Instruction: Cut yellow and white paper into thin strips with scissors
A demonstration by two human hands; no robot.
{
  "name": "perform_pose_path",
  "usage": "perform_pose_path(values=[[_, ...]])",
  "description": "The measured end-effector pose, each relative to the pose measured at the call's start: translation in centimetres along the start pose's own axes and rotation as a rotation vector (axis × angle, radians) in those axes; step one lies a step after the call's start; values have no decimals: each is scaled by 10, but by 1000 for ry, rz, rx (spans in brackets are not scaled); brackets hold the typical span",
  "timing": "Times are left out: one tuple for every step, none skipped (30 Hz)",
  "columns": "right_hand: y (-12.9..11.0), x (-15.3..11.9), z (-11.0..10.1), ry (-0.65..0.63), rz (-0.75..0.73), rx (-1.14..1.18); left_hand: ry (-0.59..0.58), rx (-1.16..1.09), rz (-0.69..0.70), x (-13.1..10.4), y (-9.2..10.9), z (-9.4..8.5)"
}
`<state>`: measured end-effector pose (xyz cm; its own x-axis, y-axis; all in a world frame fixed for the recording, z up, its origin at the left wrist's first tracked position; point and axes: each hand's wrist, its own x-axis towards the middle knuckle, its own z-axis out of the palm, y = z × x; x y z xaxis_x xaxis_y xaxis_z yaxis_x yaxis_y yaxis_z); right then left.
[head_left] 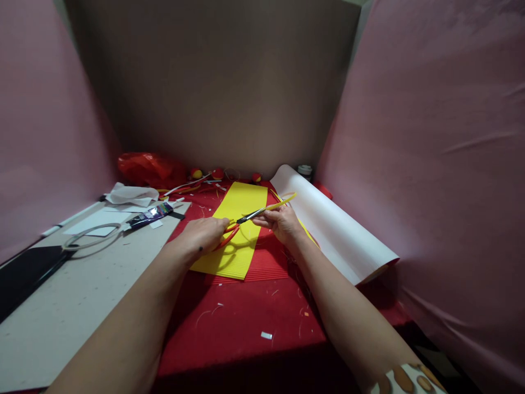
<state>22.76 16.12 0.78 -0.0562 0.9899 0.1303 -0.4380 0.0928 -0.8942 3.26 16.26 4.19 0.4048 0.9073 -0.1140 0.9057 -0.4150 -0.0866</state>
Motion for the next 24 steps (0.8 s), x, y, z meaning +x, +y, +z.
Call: perform_pose_path(values=[[0,0,0,-3,-4,-2,2,2,3,0,0,0],[-1,-1,1,-7,-9,1,3,5,5,0,0,0],[-1,-1,1,-8,-16,7,1,9,7,0,-1,1],[-2,-1,2,-5,-23,16,-1,15,9,0,-1,1],[-2,-2,2,2,-27,23,-3,22,11,-1,-1,1],[-2,-2,2,10,-29,29,-5,28,13,-1,-1,1],[-1,-2,2,18,-31,36,-8,31,16,-1,-1,1],[-1,-1,2,25,-32,41,-12,32,20,-1,-1,1],[0,-1,2,30,-32,46,-15,31,21,-1,-1,1],[0,-1,2,33,-32,50,-17,30,22,-1,-1,1],[0,-1,1,34,-33,53,-18,31,22,-1,-1,0],[1,-1,1,39,-35,55,-18,34,21,-1,-1,0],[1,0,1,42,-37,54,-20,38,17,-1,-1,-1],[2,0,1,46,-39,52,-20,42,15,-1,-1,-1],[2,0,1,48,-41,48,-21,43,13,-1,-1,-1],[3,0,0,50,-45,46,-21,41,15,-1,-1,-1],[3,0,0,53,-49,44,-15,38,19,-1,-1,-1],[4,0,0,54,-53,45,-9,32,24,0,-1,-1],[4,1,-1,57,-57,47,-4,26,27,0,-1,-1],[4,1,-1,60,-60,48,-1,23,29,0,-2,0],[5,1,-1,63,-62,48,-2,24,31,0,-2,0],[5,2,-2,65,-63,47,-5,26,30,1,-3,0],[6,2,-2,65,-66,46,-16,30,23,1,-3,1],[6,2,-2,64,-70,45,-28,33,17,1,-3,1]])
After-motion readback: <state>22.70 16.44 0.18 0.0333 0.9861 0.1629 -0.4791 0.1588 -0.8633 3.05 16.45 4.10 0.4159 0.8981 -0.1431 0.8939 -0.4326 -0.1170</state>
